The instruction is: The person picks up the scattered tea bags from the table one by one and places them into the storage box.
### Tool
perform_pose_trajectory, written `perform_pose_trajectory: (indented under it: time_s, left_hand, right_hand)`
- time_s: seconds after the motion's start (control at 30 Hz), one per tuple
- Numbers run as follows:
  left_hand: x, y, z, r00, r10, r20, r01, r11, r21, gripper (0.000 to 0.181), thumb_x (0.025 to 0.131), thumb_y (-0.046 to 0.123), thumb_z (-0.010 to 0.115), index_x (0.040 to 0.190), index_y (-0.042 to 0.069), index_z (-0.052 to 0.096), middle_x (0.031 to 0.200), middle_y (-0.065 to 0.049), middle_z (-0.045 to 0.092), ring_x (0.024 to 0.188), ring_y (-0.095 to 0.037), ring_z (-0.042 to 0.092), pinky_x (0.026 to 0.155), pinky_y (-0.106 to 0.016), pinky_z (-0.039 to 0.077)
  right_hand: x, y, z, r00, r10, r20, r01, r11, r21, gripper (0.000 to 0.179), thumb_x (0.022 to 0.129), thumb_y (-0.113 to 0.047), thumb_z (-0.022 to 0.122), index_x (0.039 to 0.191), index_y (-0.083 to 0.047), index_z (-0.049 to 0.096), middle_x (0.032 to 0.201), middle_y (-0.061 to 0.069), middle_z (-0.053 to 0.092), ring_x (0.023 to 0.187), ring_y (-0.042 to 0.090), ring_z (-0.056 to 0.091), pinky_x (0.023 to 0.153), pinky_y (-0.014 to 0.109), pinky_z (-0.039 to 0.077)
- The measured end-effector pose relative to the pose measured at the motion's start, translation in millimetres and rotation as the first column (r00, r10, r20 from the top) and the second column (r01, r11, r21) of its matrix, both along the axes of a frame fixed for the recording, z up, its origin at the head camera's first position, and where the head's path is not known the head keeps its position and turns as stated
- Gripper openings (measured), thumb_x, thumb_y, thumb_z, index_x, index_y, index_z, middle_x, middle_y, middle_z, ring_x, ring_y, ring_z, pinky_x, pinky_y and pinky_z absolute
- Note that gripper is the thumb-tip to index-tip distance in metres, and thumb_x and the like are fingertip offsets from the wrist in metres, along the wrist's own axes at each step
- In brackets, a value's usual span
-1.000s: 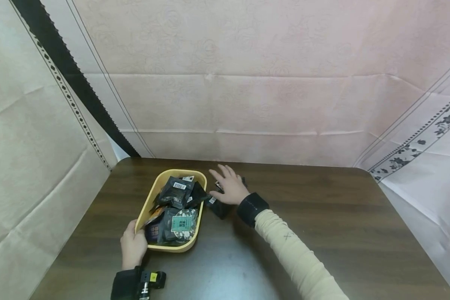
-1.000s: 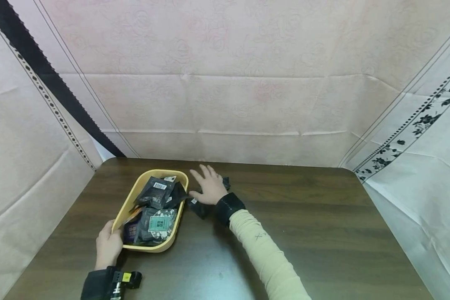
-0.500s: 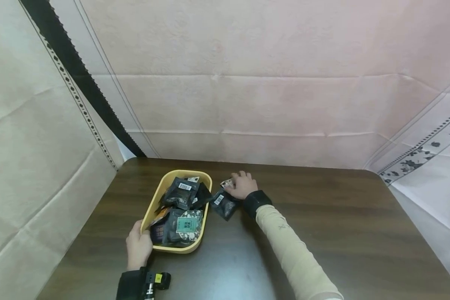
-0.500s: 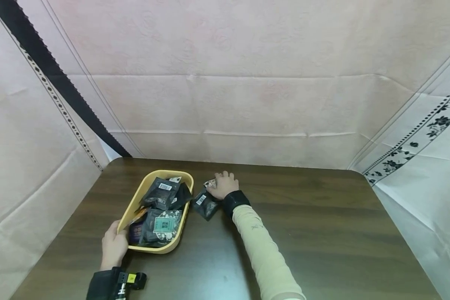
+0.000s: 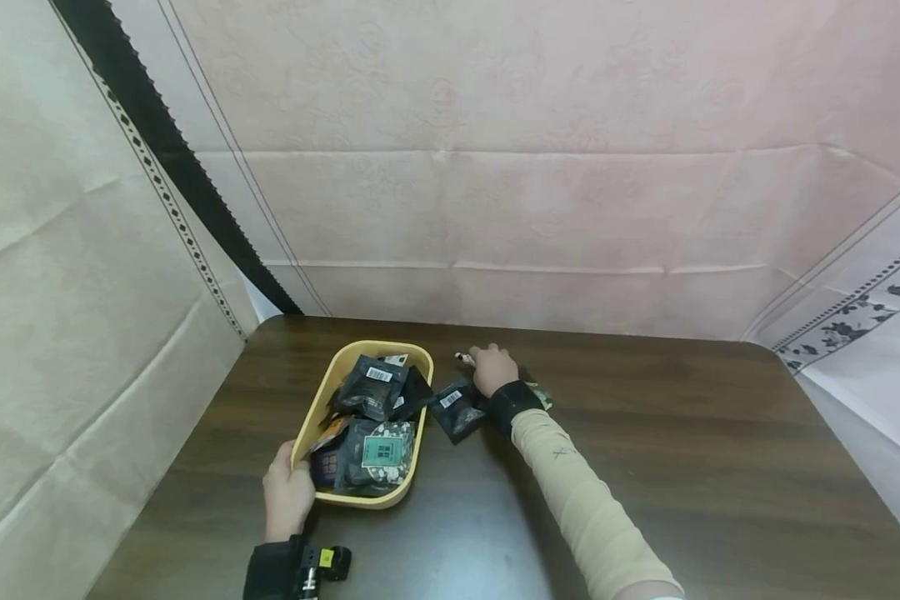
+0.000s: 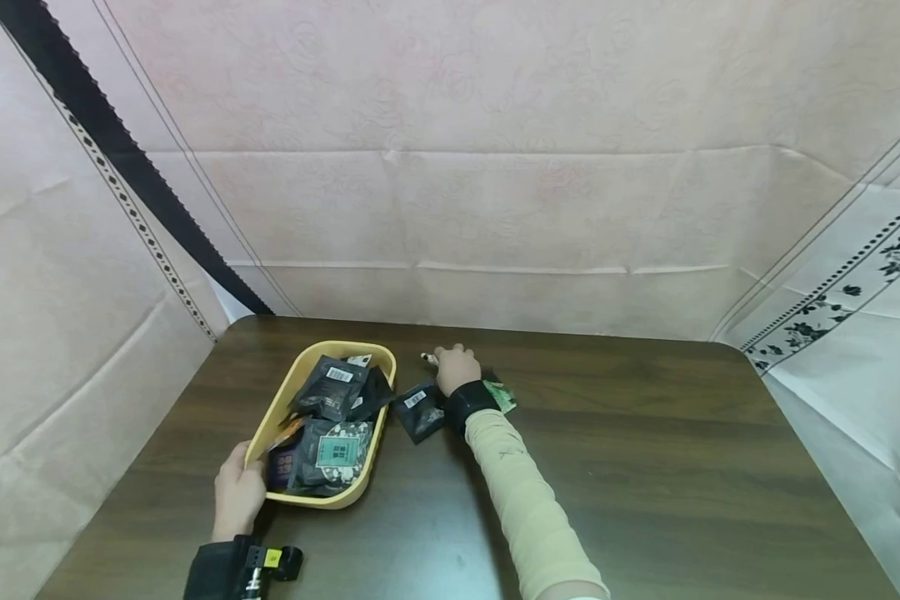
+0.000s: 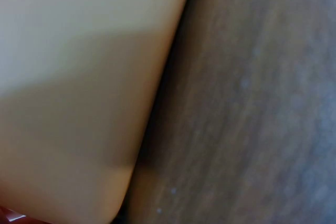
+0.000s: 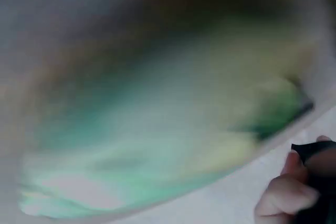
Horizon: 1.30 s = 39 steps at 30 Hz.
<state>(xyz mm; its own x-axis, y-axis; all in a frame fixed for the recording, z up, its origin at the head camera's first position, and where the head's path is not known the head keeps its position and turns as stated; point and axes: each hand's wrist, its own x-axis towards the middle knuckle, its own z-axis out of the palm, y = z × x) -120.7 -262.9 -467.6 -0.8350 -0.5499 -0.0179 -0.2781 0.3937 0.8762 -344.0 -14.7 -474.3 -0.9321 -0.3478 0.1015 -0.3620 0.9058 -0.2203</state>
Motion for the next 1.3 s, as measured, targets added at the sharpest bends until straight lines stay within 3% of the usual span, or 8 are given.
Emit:
perform_pose_trajectory:
  time_s: [0.13,0.4,0.5,0.7,0.8,0.97,1.1,1.3]
  left_hand:
    - [1.6,-2.4,2.4,1.000,0.007,-0.004,-0.007,1.000,-0.003,0.037,0.088,-0.004,0.030,0.121,-0.009,0.045,0.119,-0.034,0.048,0.108,-0.045,0.044,0.087,-0.058,0.033]
    - [1.4,-6.2,1.9,1.000,0.014,0.015,-0.014,1.000,-0.003,0.037,0.088,-0.003,0.030,0.122,-0.008,0.044,0.120,-0.033,0.047,0.108,-0.045,0.044,0.087,-0.058,0.034]
    - [0.7,-6.8,0.4,1.000,0.016,0.017,-0.016,1.000,0.003,0.037,0.089,-0.002,0.029,0.122,-0.007,0.044,0.120,-0.032,0.047,0.109,-0.044,0.044,0.088,-0.058,0.033]
    - [0.0,-7.6,-1.1,1.000,0.012,0.021,-0.012,1.000,0.028,0.037,0.089,-0.002,0.029,0.122,-0.008,0.044,0.121,-0.032,0.046,0.110,-0.044,0.043,0.090,-0.059,0.032]
    - [-0.3,-7.3,-1.9,1.000,0.013,0.011,-0.013,1.000,0.026,0.037,0.089,-0.002,0.029,0.121,-0.008,0.045,0.120,-0.032,0.047,0.109,-0.044,0.043,0.089,-0.058,0.033]
    - [-0.8,-2.7,-2.2,1.000,0.007,0.005,-0.007,1.000,0.012,0.036,0.088,-0.002,0.030,0.120,-0.008,0.046,0.119,-0.032,0.048,0.108,-0.044,0.045,0.088,-0.058,0.034]
    - [-2.0,1.1,-1.7,1.000,0.001,0.016,-0.002,1.000,0.013,0.036,0.089,-0.002,0.030,0.121,-0.008,0.046,0.119,-0.032,0.048,0.109,-0.045,0.044,0.089,-0.059,0.033]
    - [-2.1,0.6,-0.6,1.000,0.000,0.023,-0.001,0.999,0.037,0.037,0.089,-0.002,0.029,0.122,-0.008,0.044,0.121,-0.032,0.047,0.111,-0.045,0.043,0.091,-0.059,0.032]
  right_hand:
    - [2.4,-5.0,14.5,0.999,0.030,-0.027,-0.031,0.999,-0.030,0.013,0.077,-0.005,0.063,0.088,-0.010,0.059,0.079,0.012,0.055,0.066,0.029,0.058,0.054,0.040,0.048]
    - [14.1,-27.2,41.3,0.983,0.123,-0.134,-0.131,0.990,-0.058,0.015,0.076,-0.005,0.063,0.089,-0.011,0.058,0.078,0.008,0.053,0.065,0.024,0.057,0.052,0.035,0.047]
    - [21.5,-40.3,49.2,0.966,0.175,-0.192,-0.193,0.978,-0.079,0.015,0.077,-0.006,0.063,0.090,-0.012,0.060,0.079,0.007,0.054,0.065,0.023,0.057,0.052,0.034,0.047]
    - [44.8,-67.7,69.6,0.929,0.296,-0.223,-0.316,0.947,-0.059,0.017,0.080,-0.012,0.063,0.097,-0.015,0.062,0.083,0.004,0.054,0.070,0.017,0.054,0.058,0.029,0.046]
    - [55.8,-81.0,77.4,0.893,0.380,-0.241,-0.393,0.920,-0.004,0.026,0.080,-0.015,0.061,0.106,-0.017,0.064,0.087,0.004,0.055,0.073,0.017,0.053,0.060,0.029,0.046]
    - [65.0,-99.4,80.8,0.841,0.500,-0.207,-0.494,0.865,0.086,0.040,0.083,-0.021,0.056,0.122,-0.021,0.058,0.102,0.004,0.056,0.084,0.017,0.055,0.067,0.032,0.046]
    - [67.1,-105.6,80.5,0.826,0.552,-0.113,-0.545,0.834,0.085,0.054,0.080,-0.028,0.060,0.132,-0.022,0.048,0.117,0.006,0.053,0.100,0.021,0.053,0.081,0.039,0.045]
    - [68.4,-103.4,79.1,0.810,0.586,-0.031,-0.581,0.808,0.099,0.085,0.074,-0.061,0.059,0.143,-0.023,0.028,0.142,0.010,0.033,0.128,0.030,0.033,0.096,0.050,0.033]
